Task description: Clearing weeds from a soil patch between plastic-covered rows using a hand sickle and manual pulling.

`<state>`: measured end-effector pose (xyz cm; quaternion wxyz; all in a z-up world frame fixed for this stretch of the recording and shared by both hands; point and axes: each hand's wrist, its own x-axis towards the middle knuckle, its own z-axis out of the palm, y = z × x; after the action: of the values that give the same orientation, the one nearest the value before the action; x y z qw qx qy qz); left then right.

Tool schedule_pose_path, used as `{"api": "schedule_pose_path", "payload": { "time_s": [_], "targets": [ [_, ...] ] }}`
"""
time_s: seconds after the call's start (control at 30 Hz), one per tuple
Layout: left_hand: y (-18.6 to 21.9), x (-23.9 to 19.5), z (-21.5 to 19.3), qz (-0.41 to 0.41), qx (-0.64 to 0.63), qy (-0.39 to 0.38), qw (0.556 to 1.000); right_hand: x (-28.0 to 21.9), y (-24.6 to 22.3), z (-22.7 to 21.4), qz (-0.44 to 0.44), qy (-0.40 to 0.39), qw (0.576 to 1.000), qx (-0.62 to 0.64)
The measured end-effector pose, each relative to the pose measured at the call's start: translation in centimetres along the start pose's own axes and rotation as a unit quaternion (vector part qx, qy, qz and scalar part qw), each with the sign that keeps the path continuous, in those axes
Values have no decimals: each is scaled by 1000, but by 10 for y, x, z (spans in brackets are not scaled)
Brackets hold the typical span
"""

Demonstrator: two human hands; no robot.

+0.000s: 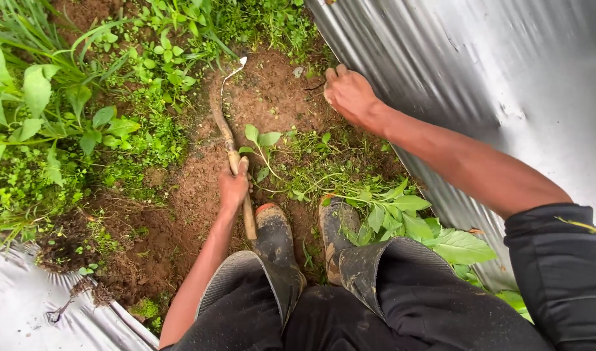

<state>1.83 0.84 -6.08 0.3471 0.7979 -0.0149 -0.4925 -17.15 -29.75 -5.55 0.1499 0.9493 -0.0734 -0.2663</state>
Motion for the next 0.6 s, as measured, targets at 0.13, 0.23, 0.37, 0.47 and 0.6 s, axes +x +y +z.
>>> {"api": "schedule_pose_path", "payload": {
  "time_s": [0.13, 0.23, 0.37, 0.47, 0.6],
  "targets": [
    [-17, 6, -7, 0, 17, -5, 1000, -37, -29, -82, 103, -70, 938, 323],
    [-7, 4, -4, -11, 29, -6, 1000, -46, -46, -100, 95, -109, 888, 437],
    [-7, 2, -5, -9, 24, -6, 1000, -5, -14, -97, 96, 59, 975, 191],
    [-10, 5, -3, -2, 8, -1, 1000, 40, 16, -89, 118, 72, 958, 249],
    [-11, 3, -4, 11, -1, 1, 1000, 92, 26, -49, 130, 42, 990, 33]
  ]
}}
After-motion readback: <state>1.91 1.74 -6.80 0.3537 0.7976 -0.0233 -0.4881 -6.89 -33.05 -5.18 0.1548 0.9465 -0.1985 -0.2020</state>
